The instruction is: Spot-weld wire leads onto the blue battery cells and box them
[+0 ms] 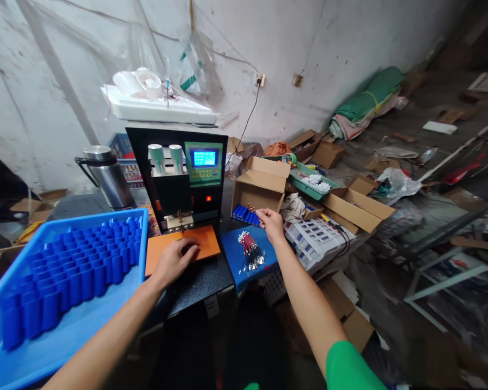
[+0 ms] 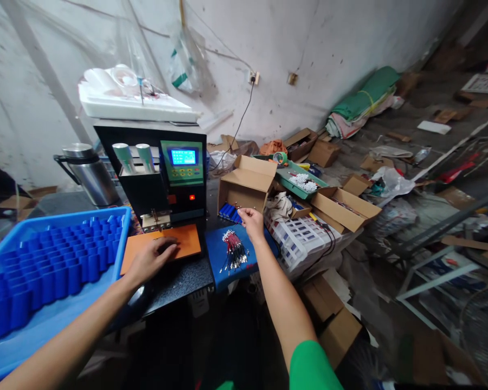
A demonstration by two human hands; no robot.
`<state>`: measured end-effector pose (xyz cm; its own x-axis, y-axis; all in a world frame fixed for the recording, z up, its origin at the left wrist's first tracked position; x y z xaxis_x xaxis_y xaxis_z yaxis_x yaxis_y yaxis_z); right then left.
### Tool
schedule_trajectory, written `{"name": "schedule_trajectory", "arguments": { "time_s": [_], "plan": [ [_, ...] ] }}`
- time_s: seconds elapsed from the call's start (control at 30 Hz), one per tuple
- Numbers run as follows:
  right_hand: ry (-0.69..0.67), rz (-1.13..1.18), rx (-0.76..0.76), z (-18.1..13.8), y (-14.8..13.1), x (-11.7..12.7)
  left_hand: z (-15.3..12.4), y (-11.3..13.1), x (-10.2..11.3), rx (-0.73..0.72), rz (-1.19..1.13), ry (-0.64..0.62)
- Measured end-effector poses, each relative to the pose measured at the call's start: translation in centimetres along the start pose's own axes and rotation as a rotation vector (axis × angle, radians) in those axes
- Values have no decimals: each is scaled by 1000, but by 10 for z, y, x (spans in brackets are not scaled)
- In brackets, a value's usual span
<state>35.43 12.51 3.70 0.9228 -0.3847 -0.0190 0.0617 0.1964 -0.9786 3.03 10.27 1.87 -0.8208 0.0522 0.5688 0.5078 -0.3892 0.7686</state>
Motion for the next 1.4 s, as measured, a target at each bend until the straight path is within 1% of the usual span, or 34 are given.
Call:
{"name": "schedule_trajectory", "arguments": {
  "time_s": [0.07,0.13,0.2,0.33,0.43,0.57,0.67,0.77,0.83,0.93,1.03,1.13,1.23,1.33,1.4],
  "plan": [
    [-36,85,3,-7,-9,-10,-1,3,2,-1,-50,19],
    [-94,155,-9,-19,-16,-25,-4,10,3,8,-122,33],
    [-155,205,-33,-34,-21,-42,-9,24,3,5,-178,28],
    [-250,297,-92,-67,-28,-76,-24,60,-3,-30,-231,11],
    [-292,370,-123,-86,-30,-97,-34,72,-10,1,-296,13],
    [-347,425,-164,-104,-26,-119,-43,67,-16,51,-388,61],
    [-356,424,-173,-112,-22,-125,-50,60,-14,72,-405,100],
    [-377,337,-138,-119,-22,-126,-56,56,-9,71,-447,126],
    [-418,220,-73,-126,-25,-129,-59,54,-5,55,-473,128],
    [-512,32,48,-141,-30,-137,-66,51,0,43,-397,116],
    [-592,-105,135,-158,-29,-146,-78,48,3,53,-285,100],
    [-623,-162,154,-169,-24,-151,-92,47,4,68,-235,91],
    [-691,-176,148,-180,-21,-158,-106,50,7,91,-191,80],
    [-725,-176,153,-186,-19,-160,-118,52,21,96,-156,51],
    [-691,-185,163,-185,-18,-156,-128,47,45,76,-97,59]
  ]
}}
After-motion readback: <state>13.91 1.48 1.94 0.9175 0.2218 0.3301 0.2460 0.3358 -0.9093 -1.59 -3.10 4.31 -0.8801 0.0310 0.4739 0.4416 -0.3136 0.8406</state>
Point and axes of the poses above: each hand's wrist, its own z-axis towards the middle knuckle, its own x-axis out of the back of the hand, y = z × x, the point moved 9 cm from there along z, towards the middle knuckle, and after that the axes turned 10 degrees about -z, right-handed, at the moved point
